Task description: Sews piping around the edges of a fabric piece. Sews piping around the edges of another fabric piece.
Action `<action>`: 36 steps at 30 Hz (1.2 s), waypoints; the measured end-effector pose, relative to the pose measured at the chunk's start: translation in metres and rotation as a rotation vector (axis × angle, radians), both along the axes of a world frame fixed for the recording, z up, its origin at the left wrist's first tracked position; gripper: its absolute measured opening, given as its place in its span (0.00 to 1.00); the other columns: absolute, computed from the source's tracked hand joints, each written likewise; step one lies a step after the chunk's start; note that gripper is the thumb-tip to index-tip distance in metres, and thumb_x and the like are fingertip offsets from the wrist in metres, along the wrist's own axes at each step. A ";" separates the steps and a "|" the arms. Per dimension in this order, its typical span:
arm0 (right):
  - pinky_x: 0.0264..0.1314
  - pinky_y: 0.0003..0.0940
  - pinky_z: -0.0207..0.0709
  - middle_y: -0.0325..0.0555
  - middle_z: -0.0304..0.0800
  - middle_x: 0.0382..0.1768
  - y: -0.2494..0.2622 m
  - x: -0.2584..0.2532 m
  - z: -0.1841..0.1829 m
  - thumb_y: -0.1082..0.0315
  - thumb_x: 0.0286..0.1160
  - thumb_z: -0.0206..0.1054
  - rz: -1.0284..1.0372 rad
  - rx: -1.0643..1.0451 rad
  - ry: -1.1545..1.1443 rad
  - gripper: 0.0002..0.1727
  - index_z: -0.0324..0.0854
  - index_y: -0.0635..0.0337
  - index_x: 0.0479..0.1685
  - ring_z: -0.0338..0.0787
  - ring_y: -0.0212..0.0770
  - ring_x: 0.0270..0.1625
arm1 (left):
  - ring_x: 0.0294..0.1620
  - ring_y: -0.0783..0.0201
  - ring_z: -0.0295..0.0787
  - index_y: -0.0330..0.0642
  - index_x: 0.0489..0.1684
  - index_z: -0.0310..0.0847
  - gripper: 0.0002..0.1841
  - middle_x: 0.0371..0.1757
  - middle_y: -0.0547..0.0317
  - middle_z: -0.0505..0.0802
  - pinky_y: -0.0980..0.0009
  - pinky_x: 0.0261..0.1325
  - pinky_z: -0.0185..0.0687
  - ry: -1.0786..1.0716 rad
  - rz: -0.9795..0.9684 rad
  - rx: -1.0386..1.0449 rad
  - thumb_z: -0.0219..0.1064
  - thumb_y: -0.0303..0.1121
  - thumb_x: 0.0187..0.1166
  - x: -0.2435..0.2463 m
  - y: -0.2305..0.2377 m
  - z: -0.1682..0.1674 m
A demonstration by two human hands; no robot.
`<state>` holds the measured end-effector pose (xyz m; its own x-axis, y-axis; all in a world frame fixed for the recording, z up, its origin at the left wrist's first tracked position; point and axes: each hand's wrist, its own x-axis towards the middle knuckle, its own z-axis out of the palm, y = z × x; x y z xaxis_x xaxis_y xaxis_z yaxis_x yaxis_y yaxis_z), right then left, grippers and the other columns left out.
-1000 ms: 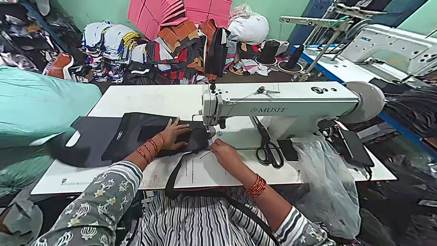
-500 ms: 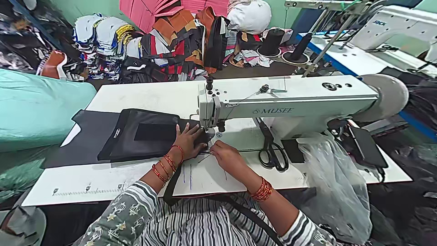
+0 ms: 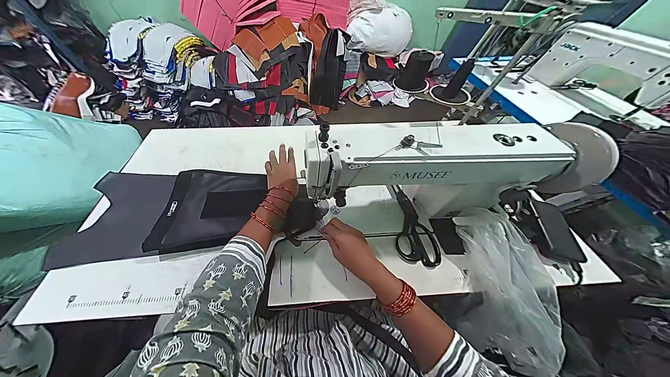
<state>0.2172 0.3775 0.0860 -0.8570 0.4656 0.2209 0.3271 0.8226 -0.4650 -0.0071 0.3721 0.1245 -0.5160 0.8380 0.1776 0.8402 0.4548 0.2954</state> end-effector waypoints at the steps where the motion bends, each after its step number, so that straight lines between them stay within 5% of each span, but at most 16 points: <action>1: 0.47 0.49 0.87 0.58 0.90 0.45 0.000 0.000 0.001 0.74 0.81 0.60 0.001 -0.006 -0.007 0.11 0.90 0.67 0.46 0.93 0.55 0.46 | 0.87 0.23 0.56 0.34 0.86 0.66 0.44 0.89 0.33 0.65 0.26 0.72 0.65 -0.024 -0.023 0.037 0.80 0.21 0.62 0.004 -0.003 0.007; 3: 0.47 0.50 0.87 0.58 0.90 0.45 0.000 -0.001 0.001 0.74 0.81 0.60 -0.003 -0.008 -0.010 0.11 0.90 0.67 0.45 0.94 0.56 0.45 | 0.82 0.23 0.64 0.34 0.77 0.78 0.31 0.79 0.28 0.77 0.24 0.71 0.64 -0.122 -0.045 0.001 0.75 0.23 0.69 0.009 -0.009 0.013; 6: 0.48 0.51 0.86 0.59 0.90 0.46 0.001 -0.001 0.004 0.73 0.82 0.59 -0.007 -0.039 -0.038 0.12 0.89 0.67 0.47 0.93 0.57 0.47 | 0.79 0.34 0.73 0.37 0.67 0.86 0.17 0.70 0.36 0.86 0.33 0.79 0.61 -0.253 -0.116 -0.252 0.63 0.29 0.83 0.019 -0.029 0.018; 9: 0.47 0.49 0.87 0.59 0.91 0.46 0.003 0.000 0.002 0.73 0.82 0.60 -0.013 -0.042 -0.017 0.12 0.89 0.67 0.47 0.94 0.55 0.46 | 0.88 0.39 0.65 0.41 0.75 0.82 0.21 0.81 0.40 0.80 0.40 0.90 0.50 -0.292 -0.282 -0.202 0.59 0.36 0.88 0.021 -0.060 -0.009; 12: 0.46 0.48 0.87 0.58 0.91 0.46 0.003 0.001 0.001 0.73 0.81 0.60 -0.019 -0.035 0.007 0.11 0.90 0.66 0.46 0.94 0.54 0.45 | 0.88 0.34 0.65 0.41 0.79 0.79 0.24 0.84 0.32 0.74 0.42 0.89 0.56 -0.287 -0.316 0.084 0.63 0.34 0.84 0.025 -0.072 -0.037; 15: 0.47 0.48 0.87 0.58 0.90 0.46 0.002 0.001 0.002 0.73 0.82 0.60 -0.021 -0.045 -0.007 0.12 0.90 0.66 0.47 0.94 0.55 0.46 | 0.93 0.38 0.55 0.41 0.75 0.82 0.21 0.88 0.39 0.70 0.39 0.91 0.47 -0.290 -0.348 -0.018 0.58 0.34 0.87 0.026 -0.060 -0.033; 19: 0.46 0.49 0.87 0.59 0.90 0.45 0.002 0.001 -0.001 0.72 0.82 0.61 -0.027 -0.055 0.026 0.11 0.90 0.67 0.46 0.94 0.56 0.45 | 0.89 0.35 0.60 0.36 0.68 0.85 0.21 0.87 0.38 0.71 0.35 0.82 0.58 -0.348 -0.256 -0.093 0.55 0.18 0.80 0.022 -0.028 -0.014; 21: 0.45 0.48 0.87 0.58 0.91 0.44 0.002 0.001 -0.004 0.72 0.81 0.62 -0.031 -0.042 0.064 0.11 0.90 0.66 0.45 0.94 0.55 0.44 | 0.89 0.35 0.58 0.32 0.73 0.80 0.22 0.87 0.38 0.71 0.34 0.83 0.54 -0.415 -0.256 -0.174 0.58 0.17 0.80 0.014 -0.011 -0.005; 24: 0.43 0.48 0.87 0.57 0.90 0.42 0.003 0.001 -0.006 0.73 0.79 0.62 -0.026 -0.041 0.103 0.10 0.90 0.66 0.43 0.94 0.54 0.42 | 0.85 0.32 0.63 0.31 0.77 0.75 0.24 0.80 0.33 0.77 0.32 0.81 0.56 -0.419 -0.366 -0.252 0.63 0.22 0.80 0.001 0.006 -0.011; 28: 0.44 0.48 0.87 0.57 0.90 0.42 0.004 0.001 -0.008 0.74 0.79 0.61 -0.026 -0.062 0.114 0.10 0.90 0.66 0.43 0.94 0.54 0.42 | 0.76 0.33 0.75 0.32 0.64 0.83 0.17 0.68 0.34 0.85 0.30 0.72 0.66 -0.364 -0.505 -0.224 0.67 0.25 0.78 -0.013 0.016 -0.019; 31: 0.45 0.49 0.87 0.58 0.90 0.43 0.002 0.000 -0.006 0.73 0.80 0.61 -0.032 -0.073 0.097 0.10 0.89 0.67 0.44 0.93 0.54 0.43 | 0.64 0.35 0.85 0.27 0.53 0.87 0.12 0.57 0.32 0.91 0.37 0.70 0.74 -0.267 -0.559 -0.065 0.71 0.21 0.74 -0.014 0.015 -0.018; 36: 0.45 0.49 0.87 0.58 0.90 0.44 0.002 0.000 -0.007 0.73 0.80 0.61 -0.036 -0.072 0.099 0.10 0.89 0.67 0.44 0.93 0.55 0.44 | 0.80 0.32 0.70 0.34 0.70 0.81 0.23 0.76 0.34 0.80 0.31 0.73 0.68 -0.265 -0.346 -0.224 0.72 0.29 0.76 -0.016 0.017 -0.014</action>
